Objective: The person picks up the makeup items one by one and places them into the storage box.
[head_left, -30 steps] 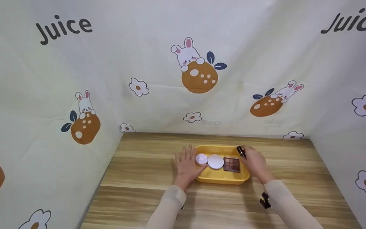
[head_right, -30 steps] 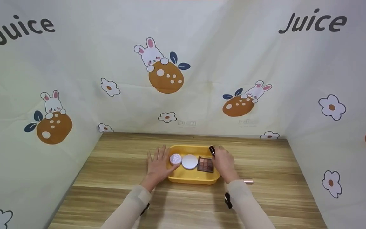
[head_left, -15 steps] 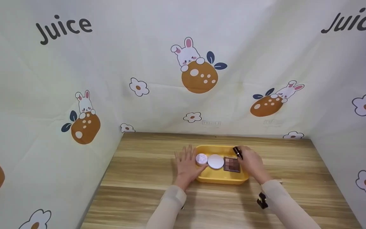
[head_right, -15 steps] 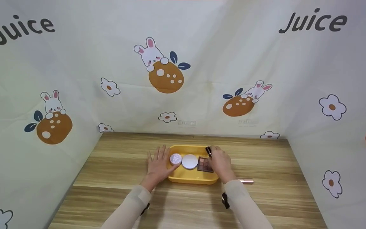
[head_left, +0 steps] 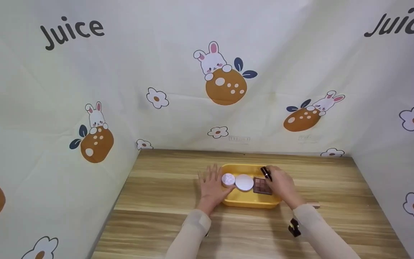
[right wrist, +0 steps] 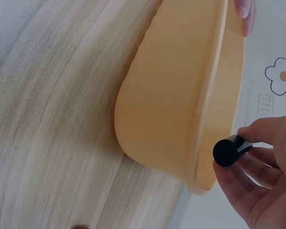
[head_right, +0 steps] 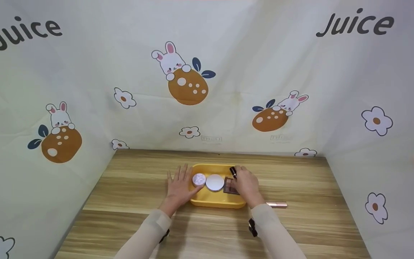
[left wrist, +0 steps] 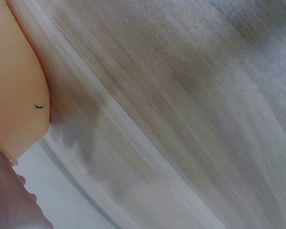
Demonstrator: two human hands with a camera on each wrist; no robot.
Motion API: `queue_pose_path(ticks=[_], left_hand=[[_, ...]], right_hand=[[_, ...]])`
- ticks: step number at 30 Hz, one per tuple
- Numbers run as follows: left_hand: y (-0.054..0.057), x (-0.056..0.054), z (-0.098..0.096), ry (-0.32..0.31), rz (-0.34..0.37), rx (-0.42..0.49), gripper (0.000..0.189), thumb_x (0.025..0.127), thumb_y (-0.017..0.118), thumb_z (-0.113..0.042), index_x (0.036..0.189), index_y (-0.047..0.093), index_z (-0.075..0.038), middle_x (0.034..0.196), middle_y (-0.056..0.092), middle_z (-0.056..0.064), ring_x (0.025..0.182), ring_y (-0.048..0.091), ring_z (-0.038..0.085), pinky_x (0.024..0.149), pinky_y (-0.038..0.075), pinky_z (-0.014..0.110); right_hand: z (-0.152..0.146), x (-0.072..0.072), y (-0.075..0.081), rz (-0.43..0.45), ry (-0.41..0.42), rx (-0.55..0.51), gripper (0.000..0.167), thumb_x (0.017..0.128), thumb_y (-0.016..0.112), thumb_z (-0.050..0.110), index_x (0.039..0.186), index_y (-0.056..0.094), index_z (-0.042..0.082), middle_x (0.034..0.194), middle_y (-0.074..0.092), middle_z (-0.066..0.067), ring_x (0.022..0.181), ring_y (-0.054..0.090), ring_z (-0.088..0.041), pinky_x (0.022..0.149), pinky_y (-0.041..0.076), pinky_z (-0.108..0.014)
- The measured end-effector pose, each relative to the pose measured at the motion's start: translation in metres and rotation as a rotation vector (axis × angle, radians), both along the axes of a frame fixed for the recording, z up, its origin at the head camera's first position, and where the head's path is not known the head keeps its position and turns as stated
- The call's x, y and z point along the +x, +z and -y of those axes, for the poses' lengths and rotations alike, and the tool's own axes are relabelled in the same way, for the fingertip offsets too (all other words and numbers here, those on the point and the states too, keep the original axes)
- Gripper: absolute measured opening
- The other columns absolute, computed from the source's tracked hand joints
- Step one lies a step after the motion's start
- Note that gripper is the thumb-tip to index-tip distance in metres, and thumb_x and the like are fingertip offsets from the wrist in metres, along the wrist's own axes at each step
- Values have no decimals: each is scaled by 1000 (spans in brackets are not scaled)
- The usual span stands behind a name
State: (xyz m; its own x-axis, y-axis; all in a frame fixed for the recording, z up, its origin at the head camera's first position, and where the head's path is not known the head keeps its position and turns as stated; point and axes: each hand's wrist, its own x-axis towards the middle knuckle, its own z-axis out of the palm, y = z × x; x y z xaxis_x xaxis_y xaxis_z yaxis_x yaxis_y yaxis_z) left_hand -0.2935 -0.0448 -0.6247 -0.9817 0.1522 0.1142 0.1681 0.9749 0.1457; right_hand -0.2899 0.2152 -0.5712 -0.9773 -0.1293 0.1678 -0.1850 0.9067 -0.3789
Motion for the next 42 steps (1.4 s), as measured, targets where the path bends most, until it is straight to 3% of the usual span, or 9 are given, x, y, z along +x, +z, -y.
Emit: queue_pose_path(ticks=[10,21,35,42], left_hand=[[0,2,0,-5,-12,25,96,85,46,-80,158,29,-20,168,20,7,155,16,33,121,7,67],[-2,0,0,9,-5,-13,96,85,42,-81,159,27,-22,168,20,3,156,17,29,122,10,66],[2,2,0,6,0,-2,96,85,46,-80,158,30,-21,168,20,3,156,16,30,122,7,66],[3,2,0,0,2,2,95,85,46,-79,158,29,-21,168,19,4,156,16,31,122,5,66]], right_hand=[[7,1,-3,-18,19,-8,36,86,75,10,117,64,-5,109,70,-23,97,68,-40,82,57,-53],[18,2,-6,-13,41,-35,37,89,75,18,121,66,2,111,71,-20,101,69,-38,82,57,-54],[37,6,-9,16,51,-63,39,86,75,13,122,66,2,112,72,-19,100,69,-37,84,57,-53],[49,9,-12,-20,67,-64,37,84,75,9,120,67,3,110,73,-16,98,70,-36,84,57,-52]])
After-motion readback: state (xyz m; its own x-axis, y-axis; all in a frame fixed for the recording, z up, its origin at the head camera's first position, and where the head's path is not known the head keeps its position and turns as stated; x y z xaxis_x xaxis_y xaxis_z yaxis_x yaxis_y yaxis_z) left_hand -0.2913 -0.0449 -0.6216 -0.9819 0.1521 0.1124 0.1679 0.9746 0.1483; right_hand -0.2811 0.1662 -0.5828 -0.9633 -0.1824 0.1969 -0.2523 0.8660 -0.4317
